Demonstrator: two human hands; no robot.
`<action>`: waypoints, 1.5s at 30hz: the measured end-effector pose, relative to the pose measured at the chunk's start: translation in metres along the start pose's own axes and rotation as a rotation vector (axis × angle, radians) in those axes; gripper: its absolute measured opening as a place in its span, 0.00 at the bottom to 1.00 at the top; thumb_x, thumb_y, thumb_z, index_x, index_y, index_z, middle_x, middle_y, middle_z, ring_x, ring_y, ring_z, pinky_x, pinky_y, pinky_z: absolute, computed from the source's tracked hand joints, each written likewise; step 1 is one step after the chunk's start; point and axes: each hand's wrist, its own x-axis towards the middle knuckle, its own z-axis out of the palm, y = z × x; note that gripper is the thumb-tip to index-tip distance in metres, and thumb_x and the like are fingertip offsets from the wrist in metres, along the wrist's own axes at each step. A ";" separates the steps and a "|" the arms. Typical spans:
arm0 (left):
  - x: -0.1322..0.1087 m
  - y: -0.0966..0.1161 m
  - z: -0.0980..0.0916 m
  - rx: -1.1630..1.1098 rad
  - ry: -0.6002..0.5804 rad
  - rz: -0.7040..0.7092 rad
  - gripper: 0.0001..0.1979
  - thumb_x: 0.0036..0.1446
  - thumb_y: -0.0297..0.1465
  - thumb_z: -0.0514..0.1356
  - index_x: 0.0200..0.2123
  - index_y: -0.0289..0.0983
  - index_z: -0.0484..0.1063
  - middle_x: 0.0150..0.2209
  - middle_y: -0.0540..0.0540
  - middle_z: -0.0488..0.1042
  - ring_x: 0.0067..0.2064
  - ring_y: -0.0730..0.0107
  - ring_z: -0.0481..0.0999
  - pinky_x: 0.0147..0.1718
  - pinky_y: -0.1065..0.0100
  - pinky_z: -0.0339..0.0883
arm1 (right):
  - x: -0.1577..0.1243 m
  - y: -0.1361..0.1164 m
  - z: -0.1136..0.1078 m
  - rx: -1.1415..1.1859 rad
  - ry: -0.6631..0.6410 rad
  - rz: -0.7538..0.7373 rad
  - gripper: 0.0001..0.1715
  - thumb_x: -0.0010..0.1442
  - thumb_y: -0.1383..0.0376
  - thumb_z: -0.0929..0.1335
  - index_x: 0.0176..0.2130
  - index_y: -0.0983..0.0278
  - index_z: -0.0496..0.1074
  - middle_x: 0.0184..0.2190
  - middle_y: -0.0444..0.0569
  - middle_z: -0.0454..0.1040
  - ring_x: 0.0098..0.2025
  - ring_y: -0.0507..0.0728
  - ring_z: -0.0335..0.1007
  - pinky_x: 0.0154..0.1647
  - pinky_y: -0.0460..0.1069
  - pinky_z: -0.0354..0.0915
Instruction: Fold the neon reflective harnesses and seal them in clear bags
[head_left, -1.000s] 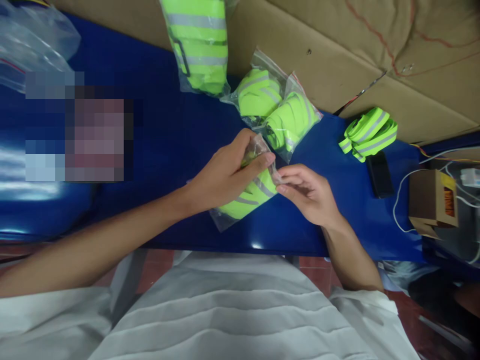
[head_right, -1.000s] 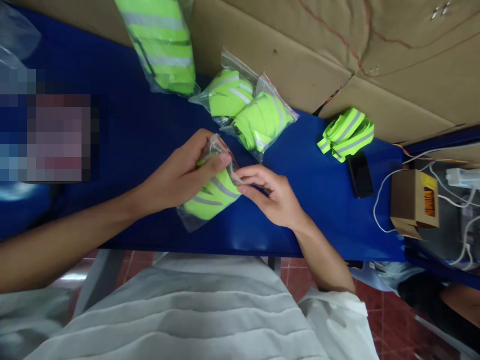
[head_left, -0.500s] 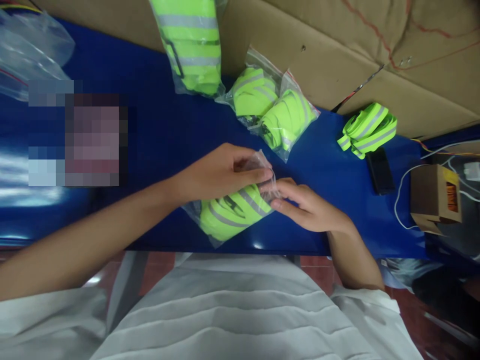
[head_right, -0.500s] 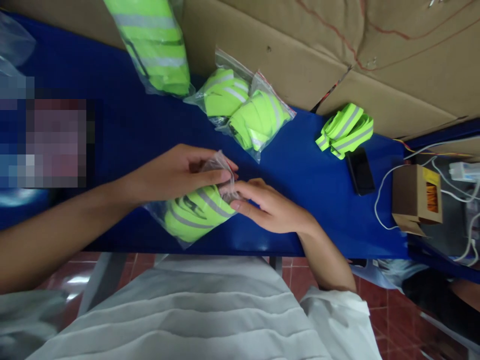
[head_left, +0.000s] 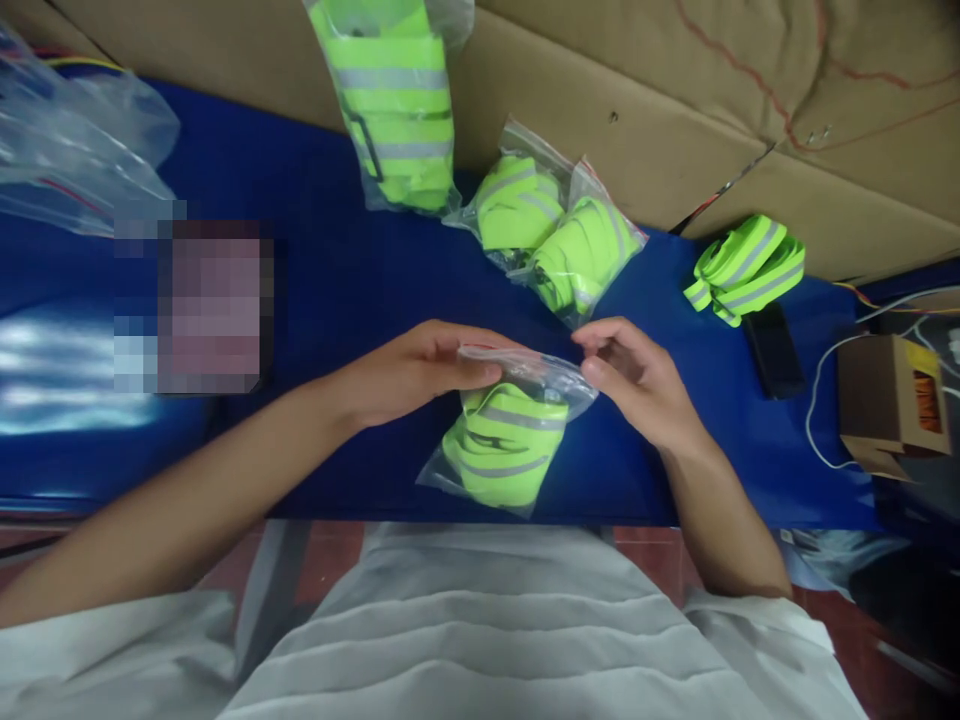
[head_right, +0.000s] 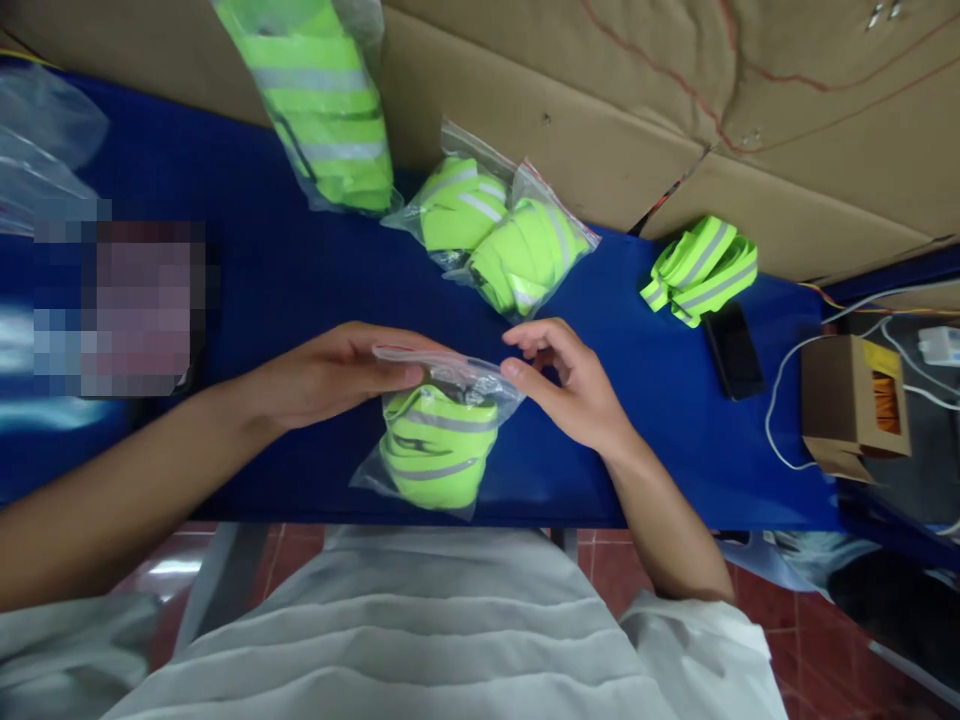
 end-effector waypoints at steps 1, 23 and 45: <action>-0.002 0.000 0.002 -0.050 -0.022 0.009 0.17 0.63 0.38 0.72 0.53 0.40 0.85 0.57 0.39 0.81 0.60 0.50 0.81 0.62 0.56 0.73 | 0.000 -0.001 -0.003 0.003 -0.036 0.054 0.24 0.64 0.46 0.77 0.46 0.62 0.80 0.41 0.50 0.79 0.41 0.53 0.75 0.40 0.46 0.71; 0.001 -0.007 0.009 0.088 0.155 0.168 0.20 0.68 0.47 0.65 0.51 0.40 0.85 0.52 0.41 0.83 0.56 0.52 0.81 0.65 0.52 0.71 | -0.007 -0.002 0.001 0.075 -0.100 0.097 0.17 0.68 0.55 0.75 0.51 0.62 0.76 0.35 0.45 0.79 0.34 0.51 0.75 0.35 0.45 0.70; -0.004 0.002 0.005 0.340 0.375 0.316 0.16 0.71 0.47 0.63 0.41 0.48 0.88 0.46 0.49 0.86 0.54 0.60 0.83 0.60 0.62 0.73 | -0.003 0.002 0.006 0.056 0.145 0.037 0.15 0.62 0.55 0.79 0.36 0.64 0.80 0.32 0.46 0.82 0.32 0.50 0.76 0.35 0.45 0.71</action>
